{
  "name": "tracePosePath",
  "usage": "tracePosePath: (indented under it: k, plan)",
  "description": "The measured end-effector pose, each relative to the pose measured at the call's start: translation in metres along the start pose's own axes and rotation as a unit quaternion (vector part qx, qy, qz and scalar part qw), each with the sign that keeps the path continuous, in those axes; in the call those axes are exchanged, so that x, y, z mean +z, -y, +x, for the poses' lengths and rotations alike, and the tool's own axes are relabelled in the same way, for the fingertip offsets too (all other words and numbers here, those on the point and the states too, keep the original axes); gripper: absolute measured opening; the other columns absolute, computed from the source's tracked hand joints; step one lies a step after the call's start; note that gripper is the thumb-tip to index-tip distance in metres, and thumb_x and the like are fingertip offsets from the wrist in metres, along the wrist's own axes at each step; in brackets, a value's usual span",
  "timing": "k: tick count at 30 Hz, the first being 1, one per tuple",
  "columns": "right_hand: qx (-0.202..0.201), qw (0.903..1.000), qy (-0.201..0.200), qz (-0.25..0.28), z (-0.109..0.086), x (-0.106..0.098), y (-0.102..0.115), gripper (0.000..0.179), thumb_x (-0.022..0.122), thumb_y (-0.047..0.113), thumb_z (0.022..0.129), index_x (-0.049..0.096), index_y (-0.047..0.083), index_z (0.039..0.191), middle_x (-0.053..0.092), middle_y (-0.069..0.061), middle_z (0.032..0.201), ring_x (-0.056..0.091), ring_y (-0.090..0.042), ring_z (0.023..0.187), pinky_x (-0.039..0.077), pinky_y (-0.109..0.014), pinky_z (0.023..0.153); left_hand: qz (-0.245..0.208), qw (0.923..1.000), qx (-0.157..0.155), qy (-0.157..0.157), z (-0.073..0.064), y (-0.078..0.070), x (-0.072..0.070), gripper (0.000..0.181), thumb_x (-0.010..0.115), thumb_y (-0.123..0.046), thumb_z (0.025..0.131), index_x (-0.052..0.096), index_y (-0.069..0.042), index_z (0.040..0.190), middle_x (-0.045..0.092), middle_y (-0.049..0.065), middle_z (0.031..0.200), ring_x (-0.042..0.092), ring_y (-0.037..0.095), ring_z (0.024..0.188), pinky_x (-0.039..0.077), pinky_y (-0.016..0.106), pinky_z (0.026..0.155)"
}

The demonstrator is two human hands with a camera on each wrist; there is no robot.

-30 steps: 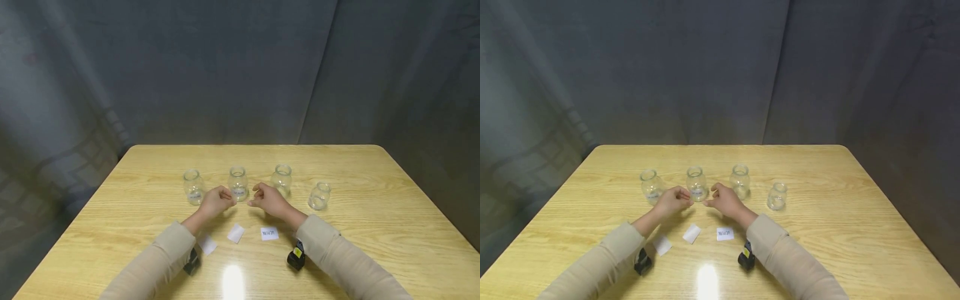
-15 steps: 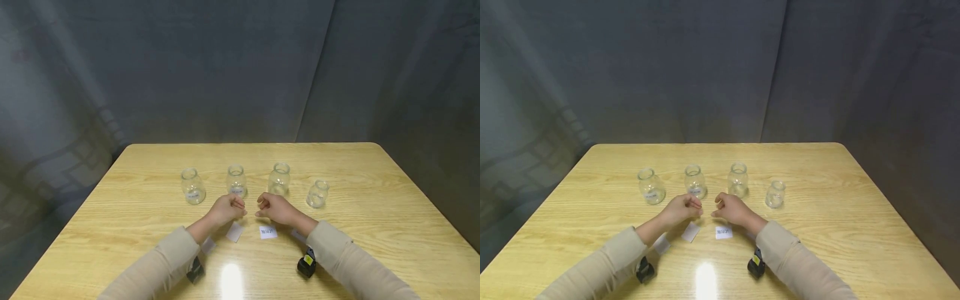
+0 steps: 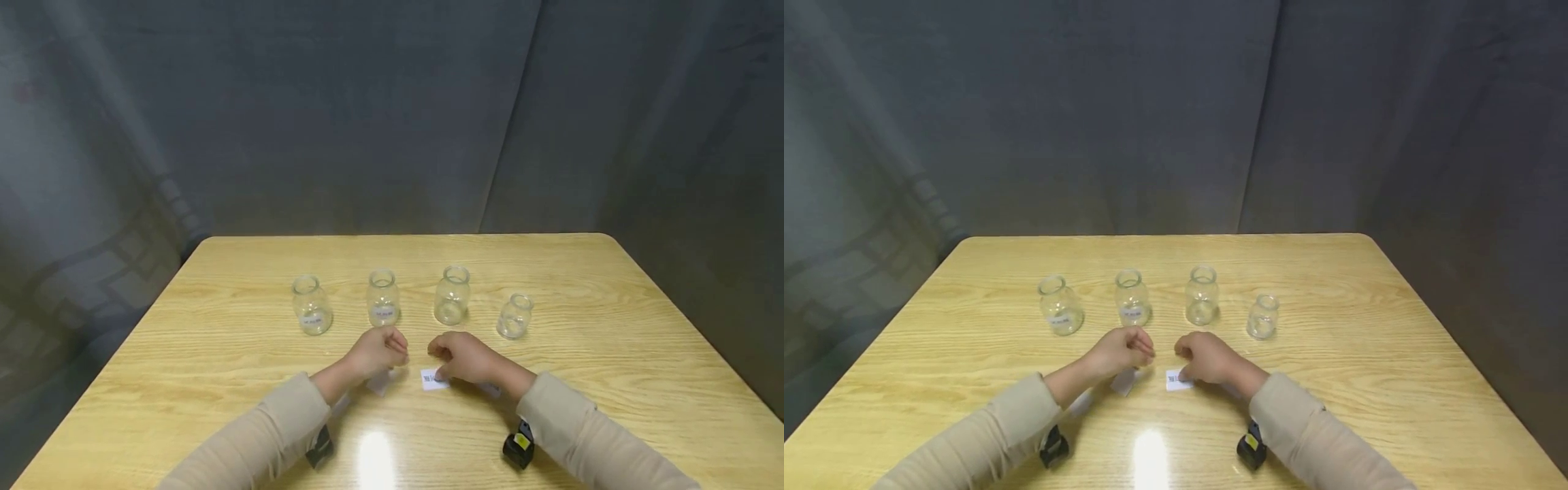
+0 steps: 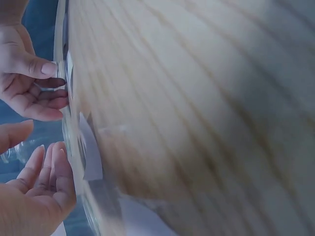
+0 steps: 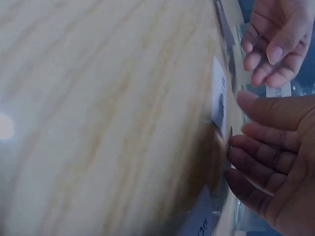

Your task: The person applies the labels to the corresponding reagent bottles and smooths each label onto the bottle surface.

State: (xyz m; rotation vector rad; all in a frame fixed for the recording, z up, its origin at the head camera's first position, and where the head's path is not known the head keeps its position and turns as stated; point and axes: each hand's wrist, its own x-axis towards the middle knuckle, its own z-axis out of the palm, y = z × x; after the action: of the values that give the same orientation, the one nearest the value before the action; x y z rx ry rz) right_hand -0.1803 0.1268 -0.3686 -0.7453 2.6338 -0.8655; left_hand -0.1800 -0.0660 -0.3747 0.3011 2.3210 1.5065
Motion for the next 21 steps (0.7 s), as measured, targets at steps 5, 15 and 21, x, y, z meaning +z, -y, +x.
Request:
tracePosePath:
  k: [5,15,21]
  plan:
    - [-0.008,0.9983,-0.017,-0.055,-0.002,0.004,0.002,0.031,0.073,0.004,0.061,0.062,0.0,0.089,0.056,-0.001,0.082,0.05,-0.015,0.075,0.043,-0.033,0.07,0.008,0.9998,0.003,0.016,0.0,-0.002,0.005,0.021,0.063,-0.001,0.072,0.054,0.003,0.091,0.055,0.007,0.081,0.054,0.016,0.071,0.047,0.027,0.065]
    - [-0.024,0.993,-0.038,-0.109,-0.004,0.014,0.003,0.018,0.072,0.002,0.06,0.059,0.006,0.073,0.051,0.003,0.069,0.045,-0.012,0.066,0.041,-0.029,0.06,0.053,0.9975,0.004,0.046,0.002,-0.003,0.015,0.023,0.064,0.002,0.069,0.055,0.001,0.09,0.056,0.006,0.083,0.053,0.018,0.077,0.046,0.029,0.071]
    - [-0.004,0.9948,-0.035,-0.096,-0.004,0.015,0.004,0.018,0.071,0.002,0.062,0.055,0.007,0.069,0.047,0.003,0.065,0.043,-0.013,0.063,0.039,-0.028,0.057,0.051,0.9971,-0.002,0.056,0.003,-0.006,0.018,0.02,0.06,0.005,0.072,0.055,0.002,0.091,0.058,0.006,0.082,0.054,0.019,0.076,0.047,0.028,0.069]
